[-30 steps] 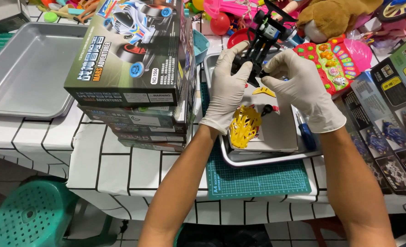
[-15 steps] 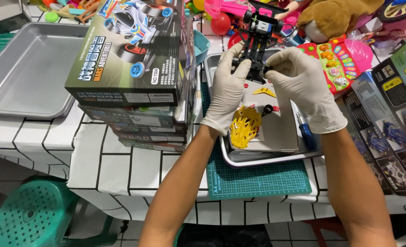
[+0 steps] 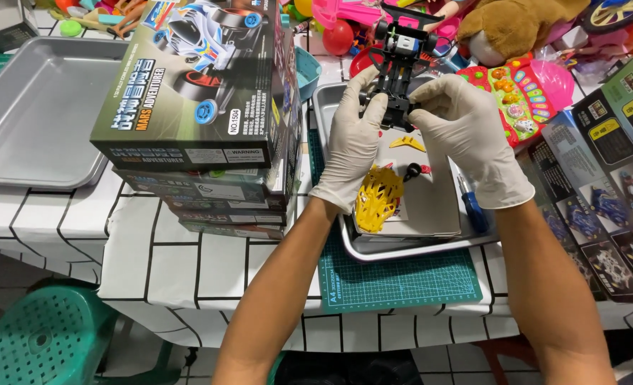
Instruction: The person assembles a toy vehicle by attaching black chassis components and wheels to a yellow body frame. They work over a metal tray on a table, handling small plastic parts and stickers while wearing white gloves.
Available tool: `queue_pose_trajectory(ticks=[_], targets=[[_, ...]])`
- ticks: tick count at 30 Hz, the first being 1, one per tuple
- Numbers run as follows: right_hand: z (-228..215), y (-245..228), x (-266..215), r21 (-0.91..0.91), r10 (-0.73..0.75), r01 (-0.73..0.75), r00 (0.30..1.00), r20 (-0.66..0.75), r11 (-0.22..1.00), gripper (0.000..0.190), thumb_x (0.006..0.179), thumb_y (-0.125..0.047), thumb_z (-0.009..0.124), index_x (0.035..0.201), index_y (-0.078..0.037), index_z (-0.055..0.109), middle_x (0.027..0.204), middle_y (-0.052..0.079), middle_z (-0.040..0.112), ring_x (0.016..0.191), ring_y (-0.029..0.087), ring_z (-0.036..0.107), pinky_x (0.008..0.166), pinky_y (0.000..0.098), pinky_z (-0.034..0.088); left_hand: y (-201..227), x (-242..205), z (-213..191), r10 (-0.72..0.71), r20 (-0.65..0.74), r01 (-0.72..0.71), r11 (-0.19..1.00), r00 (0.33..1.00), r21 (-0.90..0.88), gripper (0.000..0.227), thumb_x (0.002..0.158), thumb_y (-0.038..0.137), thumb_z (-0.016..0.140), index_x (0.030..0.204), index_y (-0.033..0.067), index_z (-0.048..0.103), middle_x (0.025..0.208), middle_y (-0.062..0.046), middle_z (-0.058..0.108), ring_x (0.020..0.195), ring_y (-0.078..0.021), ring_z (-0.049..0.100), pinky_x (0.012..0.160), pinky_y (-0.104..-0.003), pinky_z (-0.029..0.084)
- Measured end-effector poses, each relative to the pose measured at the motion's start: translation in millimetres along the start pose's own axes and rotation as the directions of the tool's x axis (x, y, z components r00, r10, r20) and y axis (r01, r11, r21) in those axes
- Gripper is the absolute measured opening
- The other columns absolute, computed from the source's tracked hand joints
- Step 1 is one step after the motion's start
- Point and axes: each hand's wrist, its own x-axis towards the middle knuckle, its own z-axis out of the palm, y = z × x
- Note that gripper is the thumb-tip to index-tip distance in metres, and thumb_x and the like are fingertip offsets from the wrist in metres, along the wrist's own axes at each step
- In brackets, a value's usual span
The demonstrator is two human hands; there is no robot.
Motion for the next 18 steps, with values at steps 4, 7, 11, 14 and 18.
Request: queue_pose_trajectory(ticks=[4, 7, 11, 14, 18], targets=[[1.7, -9.1, -1.1, 0.059, 0.088, -0.085, 0.996, -0.036, 0.995, 0.025, 0.090, 0.008, 0.069, 0.111, -0.003, 0.065, 0.108, 0.009, 0.068, 0.101, 0.013, 0.068, 0.094, 0.0225, 0.062, -1.8, 1.2, 0.3, -0.006, -0.018, 0.005, 0.999, 1.000, -0.031, 0.051, 0.100, 0.025, 0.053, 0.146, 0.0022, 0.050, 0.152, -0.017, 0.054, 0.145, -0.0272, 0.048, 0.124, -0.038, 0.036], [1.6, -4.6, -1.2, 0.019, 0.008, -0.007, 0.999, -0.039, 1.000, 0.025, 0.090, 0.009, 0.068, 0.113, -0.002, 0.065, 0.109, 0.009, 0.068, 0.103, 0.014, 0.066, 0.096, 0.0237, 0.060, -2.1, 0.1, 1.2, -0.008, -0.029, 0.007, 0.999, 1.000, -0.051, 0.053, 0.100, 0.023, 0.053, 0.147, 0.0000, 0.048, 0.153, -0.018, 0.053, 0.146, -0.0271, 0.047, 0.123, -0.037, 0.037], [0.2, -2.3, -0.8, -0.041, -0.033, 0.032, 0.999, -0.028, 0.999, 0.025, 0.090, 0.010, 0.069, 0.113, 0.000, 0.067, 0.109, 0.010, 0.069, 0.103, 0.015, 0.067, 0.096, 0.0243, 0.059, -1.3, -0.3, 1.0, 0.014, -0.029, -0.014, 1.000, 0.999, 0.001, 0.053, 0.100, 0.025, 0.053, 0.146, -0.0007, 0.048, 0.152, -0.019, 0.054, 0.145, -0.0282, 0.048, 0.124, -0.038, 0.036], [0.7, 4.0, 0.0, -0.039, -0.050, 0.049, 0.999, -0.019, 0.998, 0.025, 0.090, 0.011, 0.070, 0.113, 0.001, 0.068, 0.107, 0.011, 0.069, 0.100, 0.015, 0.067, 0.095, 0.0253, 0.060, -2.2, 0.9, -0.2, 0.013, -0.018, -0.013, 1.000, 1.000, -0.005, 0.053, 0.100, 0.024, 0.053, 0.146, -0.0017, 0.048, 0.152, -0.020, 0.053, 0.146, -0.0287, 0.048, 0.124, -0.039, 0.034], [0.9, -0.7, -1.3, -0.026, -0.054, 0.054, 0.999, -0.007, 0.998, 0.025, 0.091, 0.011, 0.071, 0.115, 0.003, 0.066, 0.108, 0.013, 0.068, 0.097, 0.018, 0.068, 0.092, 0.0270, 0.062, -3.5, 1.0, -0.6, 0.012, -0.011, -0.012, 1.000, 1.000, -0.022, 0.054, 0.100, 0.025, 0.053, 0.146, -0.0026, 0.048, 0.152, -0.021, 0.053, 0.146, -0.0294, 0.047, 0.125, -0.039, 0.035]])
